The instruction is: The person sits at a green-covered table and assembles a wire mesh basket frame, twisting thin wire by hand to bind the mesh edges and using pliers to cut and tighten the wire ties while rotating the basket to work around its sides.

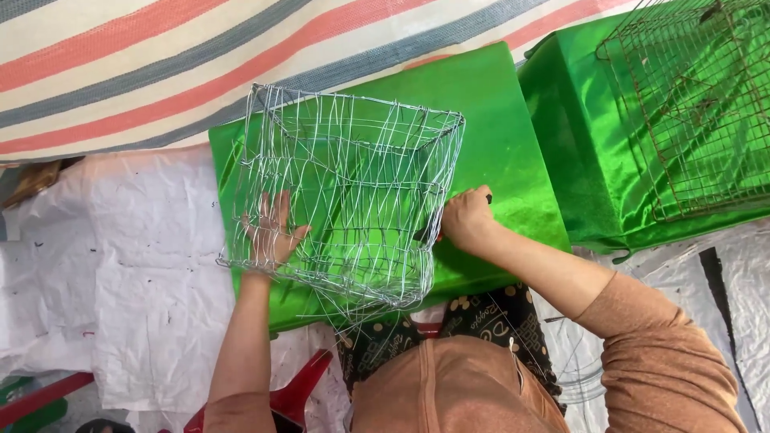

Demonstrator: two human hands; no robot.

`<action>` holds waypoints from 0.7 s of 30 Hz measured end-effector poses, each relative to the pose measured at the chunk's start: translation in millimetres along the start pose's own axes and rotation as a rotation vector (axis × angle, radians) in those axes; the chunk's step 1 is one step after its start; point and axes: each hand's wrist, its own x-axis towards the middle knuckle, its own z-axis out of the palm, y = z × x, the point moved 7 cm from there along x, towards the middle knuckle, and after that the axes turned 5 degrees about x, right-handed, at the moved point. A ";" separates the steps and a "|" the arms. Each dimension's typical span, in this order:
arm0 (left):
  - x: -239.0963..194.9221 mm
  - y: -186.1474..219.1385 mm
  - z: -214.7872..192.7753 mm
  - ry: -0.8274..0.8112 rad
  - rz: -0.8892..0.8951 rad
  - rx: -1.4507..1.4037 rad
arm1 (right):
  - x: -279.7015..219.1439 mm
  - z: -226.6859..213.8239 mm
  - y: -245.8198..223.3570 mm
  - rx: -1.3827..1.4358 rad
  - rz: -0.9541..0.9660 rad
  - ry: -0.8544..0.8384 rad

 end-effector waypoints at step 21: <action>4.7 -17.5 32.7 -0.023 -0.036 0.160 | 2.3 8.5 -7.8 0.032 -0.018 0.053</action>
